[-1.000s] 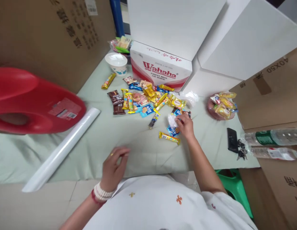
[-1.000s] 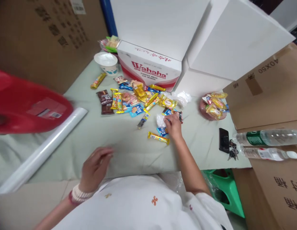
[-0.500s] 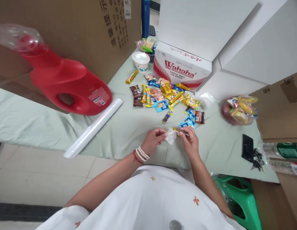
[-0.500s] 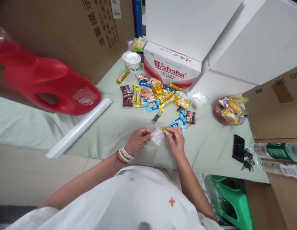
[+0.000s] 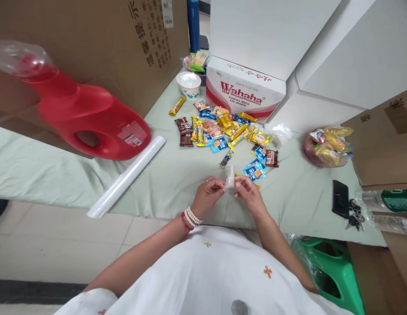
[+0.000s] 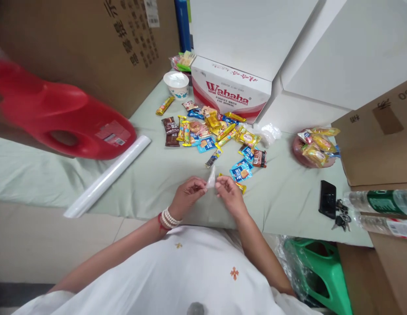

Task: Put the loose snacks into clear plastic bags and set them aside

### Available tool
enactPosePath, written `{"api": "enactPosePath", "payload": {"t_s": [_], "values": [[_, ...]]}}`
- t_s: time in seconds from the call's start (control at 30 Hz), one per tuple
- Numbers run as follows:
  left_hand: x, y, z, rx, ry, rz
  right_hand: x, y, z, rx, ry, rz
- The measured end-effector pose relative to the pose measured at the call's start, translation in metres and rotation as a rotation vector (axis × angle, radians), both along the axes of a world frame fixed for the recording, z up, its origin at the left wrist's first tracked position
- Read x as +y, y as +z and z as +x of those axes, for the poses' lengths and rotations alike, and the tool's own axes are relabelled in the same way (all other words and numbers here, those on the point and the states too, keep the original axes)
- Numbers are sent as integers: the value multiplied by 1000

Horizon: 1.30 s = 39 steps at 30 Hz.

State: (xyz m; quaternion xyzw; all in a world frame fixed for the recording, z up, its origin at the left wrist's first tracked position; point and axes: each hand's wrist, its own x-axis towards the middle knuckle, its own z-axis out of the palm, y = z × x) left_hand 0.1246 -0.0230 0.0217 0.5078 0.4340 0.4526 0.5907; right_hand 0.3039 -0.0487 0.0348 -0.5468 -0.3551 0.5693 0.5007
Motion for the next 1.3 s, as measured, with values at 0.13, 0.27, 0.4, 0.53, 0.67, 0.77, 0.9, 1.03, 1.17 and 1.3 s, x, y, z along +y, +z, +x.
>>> {"api": "enactPosePath", "payload": {"t_s": [0.13, 0.27, 0.4, 0.53, 0.67, 0.77, 0.9, 1.03, 1.17, 1.3], "values": [[-1, -2, 1, -35, -17, -28, 1, -7, -6, -45, 16, 45], [0, -5, -2, -6, 14, -156, 1, -11, -9, -51, 39, -29], [4, -4, -5, 117, -11, -141, 1, -5, -5, -114, 152, -62], [12, -3, -11, 1, -67, -271, 7, 10, 9, -66, 245, -135], [16, -3, -14, -78, -34, -362, 13, 18, 18, 55, 102, -166], [13, -2, -10, -10, 55, -329, 11, 15, 6, -108, -5, -74], [15, 6, -11, 31, 22, -293, 3, 6, -12, -234, 73, -8], [44, 19, -34, 108, -248, -276, 1, 7, 3, -198, 162, -28], [74, 31, -53, 193, -200, -193, 4, 10, 17, -140, 268, -92], [63, 39, -51, 276, 236, -98, 3, 4, 7, -63, 35, -154]]}}
